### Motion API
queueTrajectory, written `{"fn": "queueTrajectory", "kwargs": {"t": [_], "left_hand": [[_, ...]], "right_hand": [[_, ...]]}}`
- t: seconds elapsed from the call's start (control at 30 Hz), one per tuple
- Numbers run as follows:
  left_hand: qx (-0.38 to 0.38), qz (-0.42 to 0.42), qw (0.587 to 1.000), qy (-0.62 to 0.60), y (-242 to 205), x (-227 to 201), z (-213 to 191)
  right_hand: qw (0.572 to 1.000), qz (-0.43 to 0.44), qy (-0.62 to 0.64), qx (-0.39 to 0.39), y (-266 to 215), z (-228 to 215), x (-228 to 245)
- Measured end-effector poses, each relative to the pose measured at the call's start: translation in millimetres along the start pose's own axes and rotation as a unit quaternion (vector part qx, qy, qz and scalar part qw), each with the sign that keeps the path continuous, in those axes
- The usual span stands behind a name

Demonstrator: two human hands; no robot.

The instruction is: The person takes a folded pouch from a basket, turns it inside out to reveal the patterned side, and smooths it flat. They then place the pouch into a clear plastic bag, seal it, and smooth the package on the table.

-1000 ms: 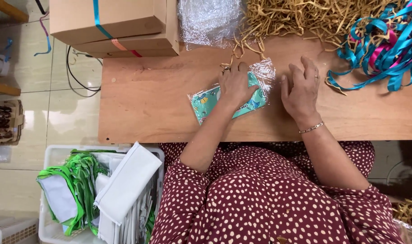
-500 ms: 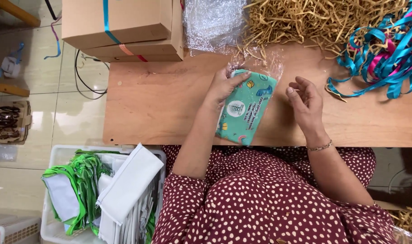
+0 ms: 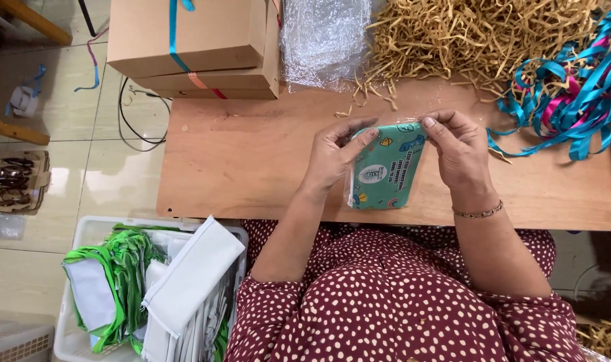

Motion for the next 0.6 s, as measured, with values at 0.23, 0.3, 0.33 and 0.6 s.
{"fn": "queueTrajectory", "kwargs": {"t": [0.23,0.3,0.33,0.6], "left_hand": [[0.024,-0.01,1.0,-0.009,-7.0,-6.3,-9.8],[0.016,-0.007,0.999,0.028,-10.4,-10.0,-8.8],[0.016,-0.008,0.999,0.028,-7.9,-4.0,-10.3],[-0.037,0.007,0.999,0.016,-5.6,-1.6,-11.6]], "right_hand": [[1.0,-0.015,0.009,-0.017,-8.3,0.7,16.8],[0.999,-0.029,-0.016,-0.018,-12.4,8.3,22.8],[0.999,-0.029,-0.016,-0.018,-13.5,10.8,24.5],[0.998,-0.037,-0.048,-0.016,-19.1,12.5,30.6]]}}
Point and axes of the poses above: each hand's wrist, its own y-axis towards the middle knuckle, its own z-axis out of the palm, x = y × z, the point moved 2 cm from there along y, towards the middle knuckle, and after that the axes turned 15 degrees about y, right-handed, at the moved point
